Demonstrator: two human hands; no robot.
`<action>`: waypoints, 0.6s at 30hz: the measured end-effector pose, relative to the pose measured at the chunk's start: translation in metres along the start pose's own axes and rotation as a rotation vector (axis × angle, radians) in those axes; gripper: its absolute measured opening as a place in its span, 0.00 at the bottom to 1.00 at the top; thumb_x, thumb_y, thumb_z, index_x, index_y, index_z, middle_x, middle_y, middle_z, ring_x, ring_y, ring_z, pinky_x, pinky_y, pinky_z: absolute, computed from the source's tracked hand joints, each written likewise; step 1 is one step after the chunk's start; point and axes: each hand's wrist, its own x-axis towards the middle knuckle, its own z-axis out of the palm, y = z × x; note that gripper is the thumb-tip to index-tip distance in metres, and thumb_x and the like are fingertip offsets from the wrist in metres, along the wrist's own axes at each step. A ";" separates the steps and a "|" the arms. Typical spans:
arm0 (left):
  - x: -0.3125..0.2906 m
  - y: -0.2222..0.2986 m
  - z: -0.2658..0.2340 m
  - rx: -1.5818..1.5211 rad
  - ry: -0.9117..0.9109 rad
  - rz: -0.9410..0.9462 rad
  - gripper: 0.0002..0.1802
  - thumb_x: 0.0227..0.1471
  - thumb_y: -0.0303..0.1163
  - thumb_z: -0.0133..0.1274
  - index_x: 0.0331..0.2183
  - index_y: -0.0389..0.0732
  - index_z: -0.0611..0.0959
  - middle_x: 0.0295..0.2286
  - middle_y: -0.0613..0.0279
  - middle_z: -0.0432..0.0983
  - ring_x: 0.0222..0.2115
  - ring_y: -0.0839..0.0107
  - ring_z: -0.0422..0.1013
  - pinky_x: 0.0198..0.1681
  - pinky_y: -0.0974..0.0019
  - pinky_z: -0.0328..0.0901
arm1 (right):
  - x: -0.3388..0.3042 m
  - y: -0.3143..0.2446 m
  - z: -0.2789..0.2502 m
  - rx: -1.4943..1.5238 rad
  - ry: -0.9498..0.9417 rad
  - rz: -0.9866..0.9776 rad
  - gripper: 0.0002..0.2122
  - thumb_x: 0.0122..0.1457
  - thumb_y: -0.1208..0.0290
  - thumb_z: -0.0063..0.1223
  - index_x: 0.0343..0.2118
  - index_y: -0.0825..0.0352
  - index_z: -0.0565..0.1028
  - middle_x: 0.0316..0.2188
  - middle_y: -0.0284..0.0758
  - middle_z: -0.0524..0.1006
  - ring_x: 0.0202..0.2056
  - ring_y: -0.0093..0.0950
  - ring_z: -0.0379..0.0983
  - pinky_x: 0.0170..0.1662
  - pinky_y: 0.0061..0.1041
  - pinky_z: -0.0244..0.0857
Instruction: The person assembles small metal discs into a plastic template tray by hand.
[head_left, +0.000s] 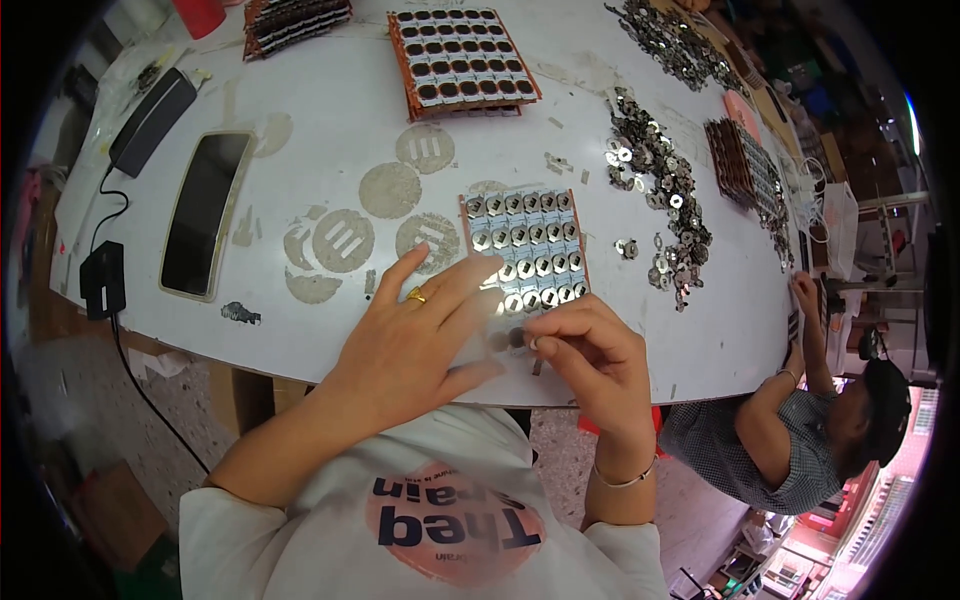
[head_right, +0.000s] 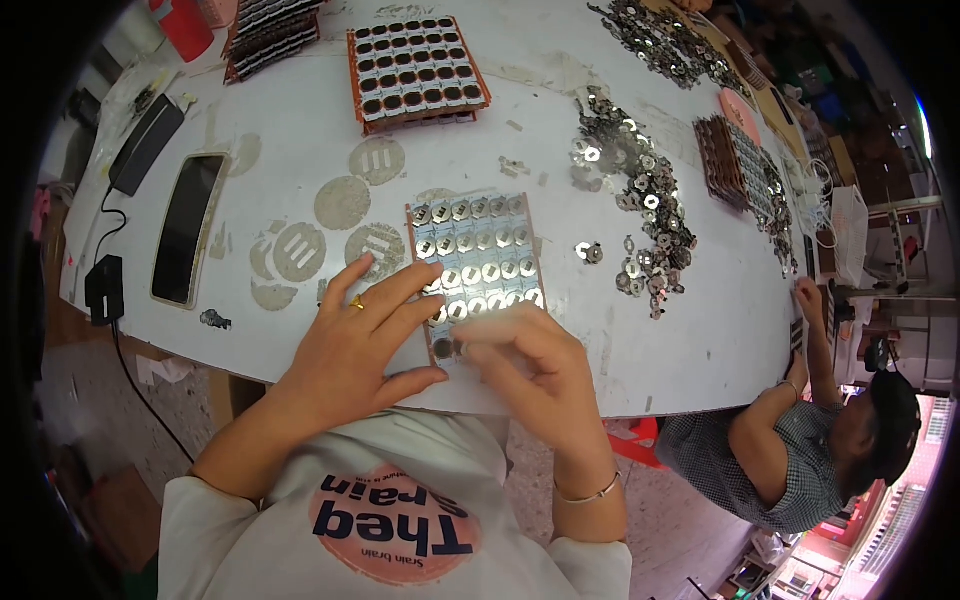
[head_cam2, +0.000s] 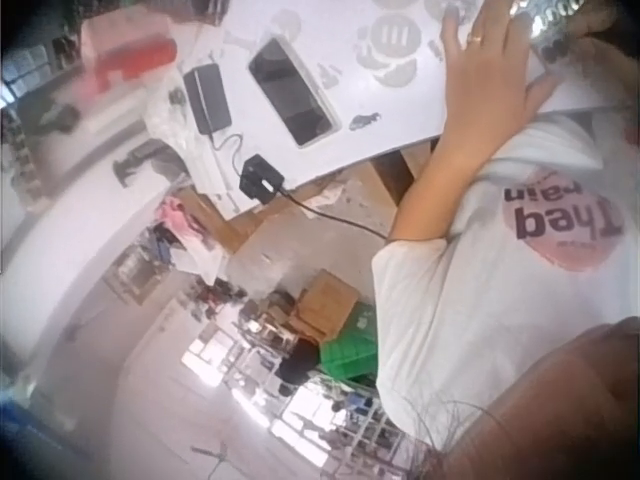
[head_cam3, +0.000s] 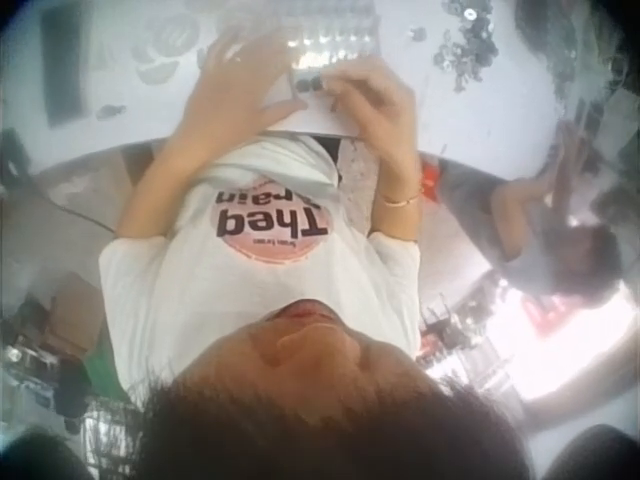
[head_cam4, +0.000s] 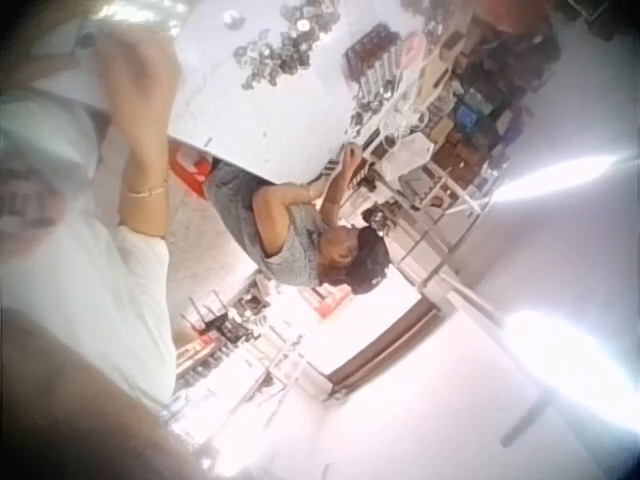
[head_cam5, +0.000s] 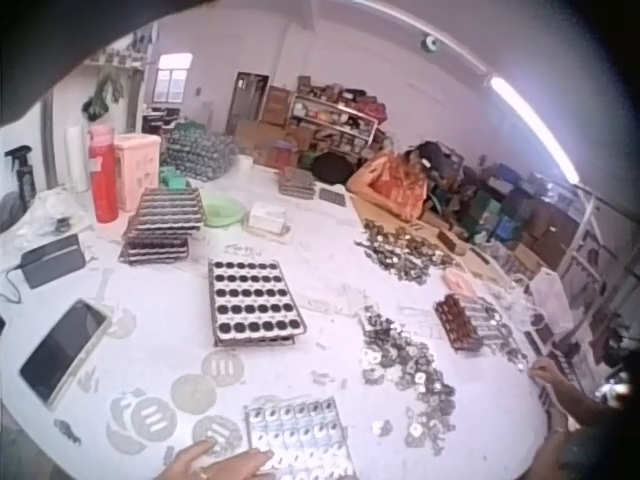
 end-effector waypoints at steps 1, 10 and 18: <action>0.000 -0.001 0.001 -0.001 0.003 -0.008 0.37 0.50 0.49 0.72 0.56 0.42 0.80 0.64 0.58 0.70 0.67 0.63 0.65 0.72 0.42 0.48 | 0.003 -0.003 -0.002 0.000 -0.008 0.002 0.15 0.62 0.85 0.59 0.50 0.68 0.83 0.41 0.33 0.82 0.41 0.23 0.78 0.43 0.23 0.71; -0.001 -0.003 -0.001 -0.028 0.012 0.017 0.32 0.50 0.42 0.69 0.54 0.40 0.81 0.62 0.57 0.71 0.68 0.62 0.64 0.73 0.37 0.44 | 0.029 -0.023 0.001 -0.327 -0.315 -0.122 0.14 0.56 0.89 0.56 0.44 0.69 0.84 0.35 0.33 0.74 0.34 0.25 0.71 0.39 0.23 0.66; -0.001 -0.003 0.000 -0.028 0.003 0.028 0.32 0.50 0.43 0.67 0.55 0.39 0.82 0.61 0.58 0.74 0.68 0.62 0.64 0.74 0.35 0.42 | 0.034 -0.023 0.003 -0.457 -0.405 -0.063 0.12 0.55 0.89 0.59 0.41 0.69 0.83 0.35 0.34 0.78 0.37 0.28 0.78 0.40 0.26 0.72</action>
